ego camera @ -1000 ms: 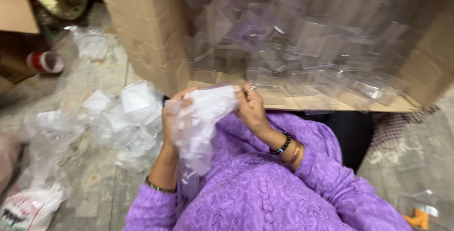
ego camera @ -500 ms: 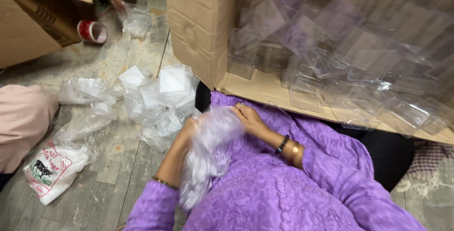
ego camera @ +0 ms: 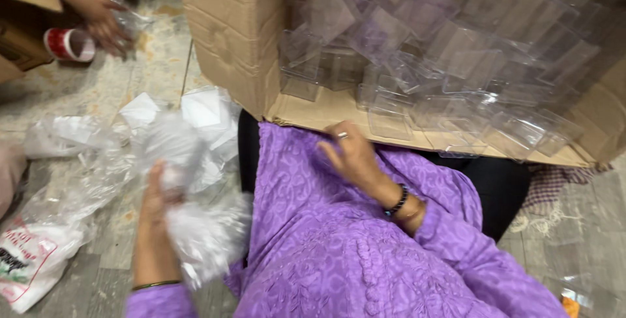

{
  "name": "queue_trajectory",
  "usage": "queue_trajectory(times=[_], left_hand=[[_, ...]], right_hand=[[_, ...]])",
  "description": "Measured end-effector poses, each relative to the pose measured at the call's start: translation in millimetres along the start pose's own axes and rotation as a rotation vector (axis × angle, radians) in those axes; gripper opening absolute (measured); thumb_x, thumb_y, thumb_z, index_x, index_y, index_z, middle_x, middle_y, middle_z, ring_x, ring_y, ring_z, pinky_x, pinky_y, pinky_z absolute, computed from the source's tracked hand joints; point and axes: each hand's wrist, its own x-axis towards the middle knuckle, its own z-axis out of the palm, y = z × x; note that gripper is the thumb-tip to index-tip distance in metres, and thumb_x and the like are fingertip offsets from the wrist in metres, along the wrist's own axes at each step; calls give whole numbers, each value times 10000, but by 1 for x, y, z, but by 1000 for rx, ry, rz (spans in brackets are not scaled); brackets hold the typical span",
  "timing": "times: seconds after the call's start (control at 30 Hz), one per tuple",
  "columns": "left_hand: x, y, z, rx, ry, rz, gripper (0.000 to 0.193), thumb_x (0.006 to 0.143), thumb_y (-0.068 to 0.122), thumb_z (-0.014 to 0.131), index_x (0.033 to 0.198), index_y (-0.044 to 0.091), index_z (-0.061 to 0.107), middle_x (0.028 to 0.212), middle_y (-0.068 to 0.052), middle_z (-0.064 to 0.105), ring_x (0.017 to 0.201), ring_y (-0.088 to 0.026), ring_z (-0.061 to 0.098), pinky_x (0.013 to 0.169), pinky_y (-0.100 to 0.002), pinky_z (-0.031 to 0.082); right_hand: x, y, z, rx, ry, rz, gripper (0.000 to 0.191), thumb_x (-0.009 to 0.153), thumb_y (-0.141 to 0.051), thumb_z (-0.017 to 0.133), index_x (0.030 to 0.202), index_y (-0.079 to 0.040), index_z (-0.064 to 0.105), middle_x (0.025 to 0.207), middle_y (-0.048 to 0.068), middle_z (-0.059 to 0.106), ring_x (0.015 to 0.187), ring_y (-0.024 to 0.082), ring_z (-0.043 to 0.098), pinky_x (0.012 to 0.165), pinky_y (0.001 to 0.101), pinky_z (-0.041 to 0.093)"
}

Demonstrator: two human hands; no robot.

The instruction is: The person sits on the floor in front of a large cardboard box filled with clear plastic boxes. They take white foam sheets, wrap each plastic box in the sheet, and place the wrapped box back into the cardboard box, repeating this one box at a time.

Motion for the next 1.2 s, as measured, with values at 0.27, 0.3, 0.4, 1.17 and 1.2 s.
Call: queue_trajectory(times=[0.27, 0.3, 0.4, 1.17, 1.2], left_hand=[[26, -39, -11, 512, 233, -81, 1130, 922, 933, 445, 1067, -148, 739, 1038, -326, 719, 932, -385, 644, 906, -483, 476], [26, -37, -6, 594, 260, -54, 1152, 918, 940, 434, 1047, -160, 756, 1062, -321, 744, 984, -390, 671, 949, -483, 491], [18, 14, -4, 1280, 263, -40, 1011, 860, 861, 572, 1036, -115, 764, 1086, -326, 725, 1014, -437, 668, 893, -513, 511], [-128, 106, 451, 1068, -523, 1039, 603, 811, 589, 814, 947, 9, 715, 911, -232, 727, 925, -414, 697, 813, -508, 530], [-130, 110, 439, 1032, -518, 1026, 606, 791, 590, 818, 949, 14, 717, 913, -230, 726, 910, -411, 699, 796, -502, 533]], right_hand=[[-30, 15, -11, -118, 5, -39, 316, 811, -175, 823, 988, -51, 593, 1013, 138, 626, 956, 328, 624, 819, 436, 489], [-35, 18, -8, -43, -10, -19, 269, 867, -155, 819, 967, -76, 582, 1017, 117, 628, 978, 305, 633, 850, 420, 498], [-47, 32, -6, 43, -51, 4, 330, 877, -136, 776, 1110, -1, 586, 1078, 159, 630, 1038, 361, 621, 894, 434, 511], [-41, 75, -82, -591, -243, 472, 910, 721, -671, 801, 1299, -15, 546, 1099, 261, 632, 973, 425, 652, 806, 520, 545], [-41, 68, -81, -573, -276, 437, 1098, 607, -716, 838, 1350, 21, 505, 1074, 275, 626, 978, 436, 638, 816, 526, 533]])
